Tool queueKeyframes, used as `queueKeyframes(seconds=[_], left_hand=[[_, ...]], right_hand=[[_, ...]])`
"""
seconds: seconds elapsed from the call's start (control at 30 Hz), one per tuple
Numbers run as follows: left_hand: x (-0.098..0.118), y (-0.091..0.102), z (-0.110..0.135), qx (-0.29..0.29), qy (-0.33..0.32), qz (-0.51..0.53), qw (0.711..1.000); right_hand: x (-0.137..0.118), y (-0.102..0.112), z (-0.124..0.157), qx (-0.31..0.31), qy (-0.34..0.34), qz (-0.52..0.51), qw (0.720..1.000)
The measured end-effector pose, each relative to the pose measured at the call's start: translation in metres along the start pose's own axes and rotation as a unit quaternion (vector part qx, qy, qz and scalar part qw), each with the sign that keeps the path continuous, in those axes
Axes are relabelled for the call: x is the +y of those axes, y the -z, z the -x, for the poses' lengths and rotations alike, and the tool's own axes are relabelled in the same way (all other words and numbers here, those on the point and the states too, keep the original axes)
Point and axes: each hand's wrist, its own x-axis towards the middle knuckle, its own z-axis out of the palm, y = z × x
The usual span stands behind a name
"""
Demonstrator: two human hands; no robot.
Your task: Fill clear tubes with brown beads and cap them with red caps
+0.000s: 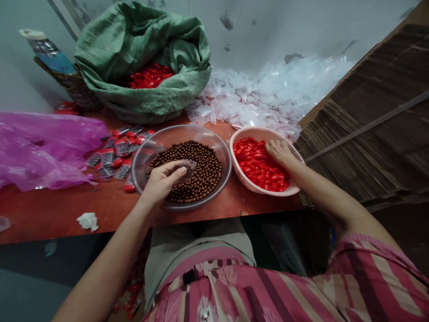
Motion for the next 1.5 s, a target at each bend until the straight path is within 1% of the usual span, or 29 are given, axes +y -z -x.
queueKeyframes(seconds=[0.13, 0.27, 0.33, 0.37, 0.4, 0.43, 0.47, 0.53, 0.6, 0.67, 0.73, 0.83, 0.9, 0.93, 0.97, 1.0, 1.07, 1.1, 1.13, 1.2, 1.23, 1.27, 1.3, 1.37, 1.43, 1.5], left_hand=[[-0.001, 0.001, 0.000, 0.001, -0.008, -0.005, 1.000], [-0.002, 0.001, 0.000, -0.004, -0.013, 0.018, 1.000], [-0.002, 0.001, 0.000, -0.010, -0.013, 0.034, 0.999], [-0.002, 0.001, 0.000, -0.015, -0.014, 0.040, 0.999], [-0.001, 0.001, 0.000, -0.021, -0.016, 0.045, 0.999], [-0.001, 0.001, 0.000, -0.027, -0.020, 0.048, 0.998], [0.000, 0.001, 0.001, -0.034, -0.025, 0.048, 0.998], [0.002, 0.001, 0.003, -0.051, -0.040, 0.043, 0.997], [0.003, 0.001, 0.005, -0.073, -0.056, 0.041, 0.995], [0.004, 0.002, 0.006, -0.086, -0.081, 0.044, 0.992], [0.004, 0.003, 0.007, -0.088, -0.108, 0.058, 0.989], [0.001, 0.004, 0.006, -0.103, -0.117, 0.110, 0.982], [-0.001, 0.005, 0.006, -0.110, -0.106, 0.151, 0.977], [-0.002, 0.005, 0.005, -0.107, -0.101, 0.168, 0.975], [-0.003, 0.004, 0.005, -0.099, -0.096, 0.185, 0.973], [-0.003, 0.004, 0.005, -0.091, -0.092, 0.199, 0.971], [-0.003, 0.004, 0.004, -0.083, -0.082, 0.221, 0.968], [-0.002, 0.003, 0.004, -0.082, -0.077, 0.227, 0.967], [-0.002, 0.003, 0.004, -0.084, -0.073, 0.231, 0.967], [-0.001, 0.003, 0.005, -0.087, -0.067, 0.235, 0.966], [0.000, 0.003, 0.005, -0.085, -0.069, 0.235, 0.966], [0.000, 0.003, 0.005, -0.082, -0.073, 0.233, 0.966], [0.000, 0.003, 0.005, -0.080, -0.078, 0.229, 0.967], [0.000, 0.004, 0.006, -0.083, -0.092, 0.217, 0.968], [-0.001, 0.004, 0.006, -0.091, -0.110, 0.193, 0.971], [-0.001, 0.005, 0.006, -0.089, -0.132, 0.154, 0.975]], right_hand=[[0.000, 0.008, -0.007, -0.022, -0.027, 0.005, 0.999], [0.005, 0.026, -0.006, -0.001, -0.130, -0.034, 0.991], [0.003, 0.037, 0.001, 0.030, -0.161, -0.109, 0.981], [-0.001, 0.043, 0.006, 0.053, -0.152, -0.172, 0.972], [-0.008, 0.049, 0.010, 0.076, -0.133, -0.251, 0.956], [-0.018, 0.057, 0.014, 0.093, -0.107, -0.340, 0.930], [-0.030, 0.065, 0.017, 0.098, -0.077, -0.425, 0.897], [-0.061, 0.082, 0.022, 0.069, -0.023, -0.551, 0.832], [-0.095, 0.097, 0.023, 0.016, 0.013, -0.631, 0.776], [-0.127, 0.108, 0.020, -0.035, 0.046, -0.682, 0.729], [-0.154, 0.114, 0.017, -0.085, 0.080, -0.710, 0.695], [-0.184, 0.119, 0.014, -0.169, 0.101, -0.733, 0.651], [-0.197, 0.122, 0.014, -0.207, 0.098, -0.741, 0.631], [-0.202, 0.123, 0.014, -0.213, 0.096, -0.741, 0.629], [-0.207, 0.124, 0.014, -0.213, 0.093, -0.738, 0.633], [-0.210, 0.125, 0.014, -0.204, 0.090, -0.734, 0.641], [-0.214, 0.125, 0.015, -0.174, 0.088, -0.718, 0.668], [-0.216, 0.125, 0.015, -0.146, 0.096, -0.707, 0.686], [-0.218, 0.124, 0.016, -0.105, 0.112, -0.689, 0.708], [-0.221, 0.122, 0.017, -0.002, 0.155, -0.633, 0.759], [-0.222, 0.121, 0.018, 0.046, 0.174, -0.599, 0.780], [-0.224, 0.120, 0.019, 0.084, 0.190, -0.569, 0.796], [-0.224, 0.120, 0.019, 0.107, 0.199, -0.547, 0.806], [-0.225, 0.120, 0.018, 0.123, 0.203, -0.531, 0.813], [-0.222, 0.121, 0.015, 0.116, 0.195, -0.544, 0.807], [-0.218, 0.124, 0.011, 0.102, 0.179, -0.571, 0.795]])
